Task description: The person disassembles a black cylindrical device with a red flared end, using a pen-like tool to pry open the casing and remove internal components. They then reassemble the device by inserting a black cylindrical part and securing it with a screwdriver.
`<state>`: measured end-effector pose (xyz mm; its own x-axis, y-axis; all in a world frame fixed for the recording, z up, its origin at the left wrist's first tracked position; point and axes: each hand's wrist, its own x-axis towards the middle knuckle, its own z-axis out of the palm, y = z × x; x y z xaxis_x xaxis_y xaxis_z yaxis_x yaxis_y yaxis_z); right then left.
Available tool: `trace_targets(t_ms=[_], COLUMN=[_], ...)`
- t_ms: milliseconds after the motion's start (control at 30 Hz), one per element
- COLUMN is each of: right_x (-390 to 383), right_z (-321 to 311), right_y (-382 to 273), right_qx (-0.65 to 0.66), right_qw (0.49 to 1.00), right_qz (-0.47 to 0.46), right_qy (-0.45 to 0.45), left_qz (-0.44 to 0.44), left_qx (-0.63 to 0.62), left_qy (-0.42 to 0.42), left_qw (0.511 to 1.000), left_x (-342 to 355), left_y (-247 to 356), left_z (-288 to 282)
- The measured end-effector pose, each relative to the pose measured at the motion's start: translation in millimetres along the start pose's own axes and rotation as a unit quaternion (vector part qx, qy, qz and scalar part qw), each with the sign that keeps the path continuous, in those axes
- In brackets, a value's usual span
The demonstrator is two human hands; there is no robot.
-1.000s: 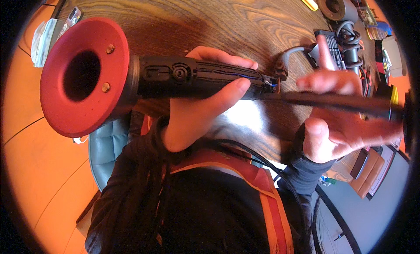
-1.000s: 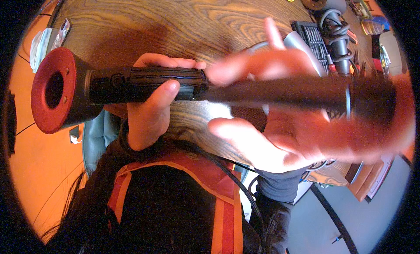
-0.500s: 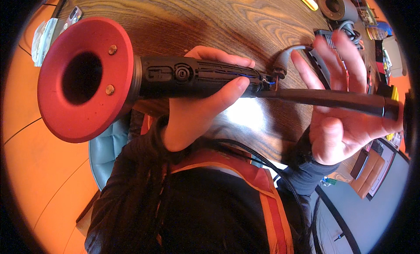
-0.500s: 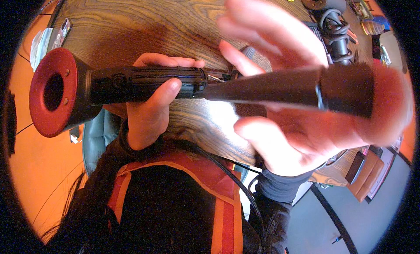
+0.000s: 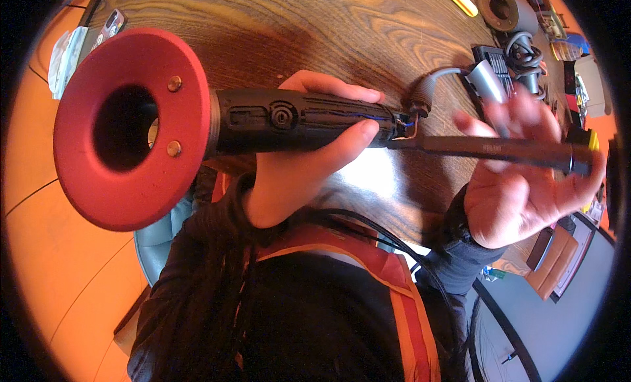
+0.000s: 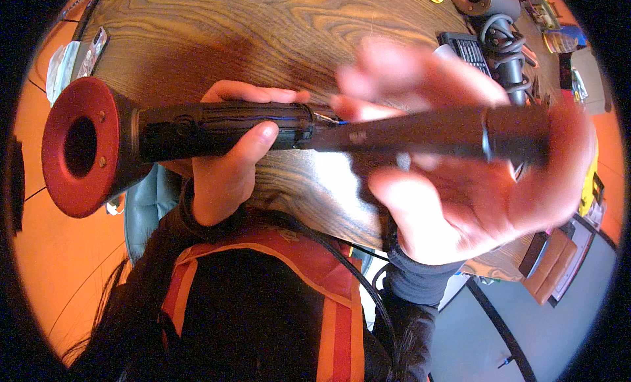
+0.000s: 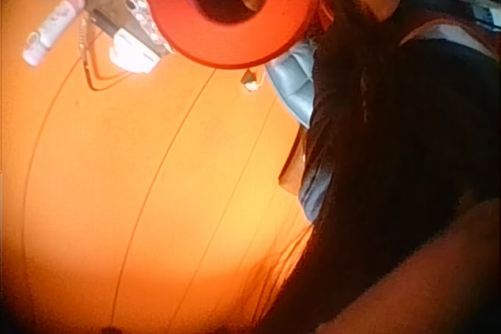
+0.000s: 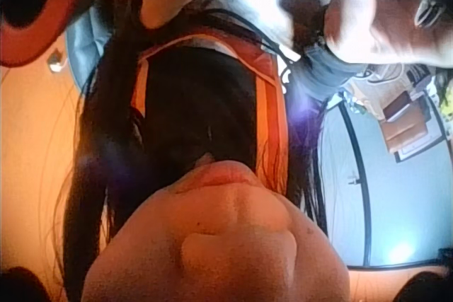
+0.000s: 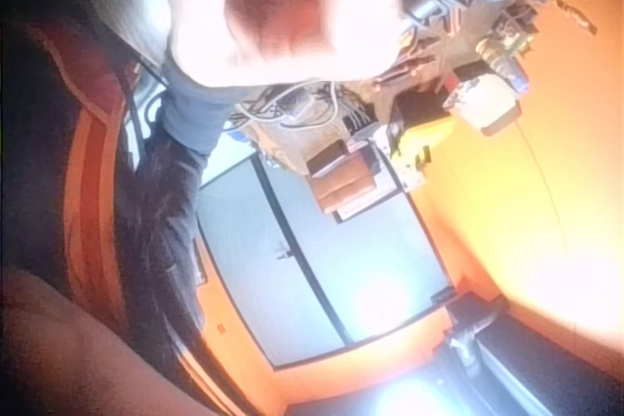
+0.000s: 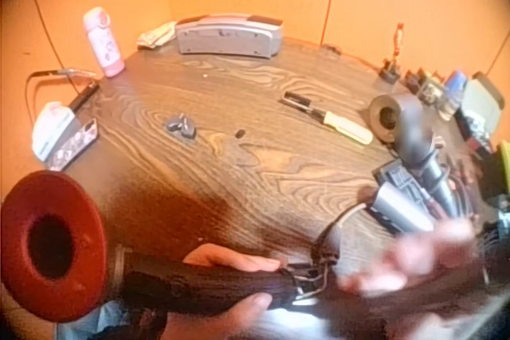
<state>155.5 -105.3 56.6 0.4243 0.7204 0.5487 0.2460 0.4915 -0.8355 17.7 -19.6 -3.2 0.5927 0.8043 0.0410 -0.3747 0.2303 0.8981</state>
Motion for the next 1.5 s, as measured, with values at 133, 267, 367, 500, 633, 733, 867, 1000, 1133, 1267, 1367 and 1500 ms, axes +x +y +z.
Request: trace_targets(t_ms=[133, 267, 367, 500, 633, 733, 867, 1000, 1133, 1267, 1367, 1500], right_x=[-2, -1, 0, 5, 5, 1, 0, -2, -9, -8, -2, 2], right_z=[10, 11, 11, 8, 5, 8, 9, 11, 17, 17, 11, 7], right_y=[1, 0, 0, 5, 2, 0, 1, 4, 3, 4, 5, 3], right_qx=[0.045, -0.034, -0.034, 0.075, 0.007, -0.033, 0.024, -0.044, -0.084, -0.083, -0.066, -0.054], right_qw=[0.998, 0.998, 0.997, 0.996, 0.998, 0.997, 0.997, 0.997, 0.996, 0.996, 0.996, 0.997], right_qz=[0.026, -0.022, -0.029, 0.000, -0.035, -0.046, -0.065, -0.040, -0.039, -0.036, -0.035, -0.035], right_qy=[0.026, 0.052, 0.069, 0.040, 0.044, 0.046, 0.034, 0.039, 0.019, 0.022, 0.042, 0.048], left_qz=[-0.012, -0.034, -0.057, -0.034, -0.038, -0.036, -0.030, -0.049, -0.059, -0.034, -0.023, -0.034], left_qx=[-0.028, -0.011, -0.001, -0.012, -0.016, 0.028, -0.002, -0.103, -0.064, -0.072, -0.078, -0.070], left_qy=[0.021, -0.012, -0.016, -0.014, -0.013, -0.036, -0.026, 0.023, 0.010, -0.008, -0.009, -0.003], left_qw=[0.999, 0.999, 0.998, 0.999, 0.999, 0.998, 0.999, 0.993, 0.996, 0.997, 0.997, 0.997], left_x=[-1, -1, -3, -1, -2, -2, -1, -2, -1, -2, -2, -2], left_y=[1, 5, 6, 6, 6, 6, 6, 6, 6, 5, 4, 5], left_z=[1, -2, -1, -1, -2, -3, -1, 1, -3, -2, -1, -3])
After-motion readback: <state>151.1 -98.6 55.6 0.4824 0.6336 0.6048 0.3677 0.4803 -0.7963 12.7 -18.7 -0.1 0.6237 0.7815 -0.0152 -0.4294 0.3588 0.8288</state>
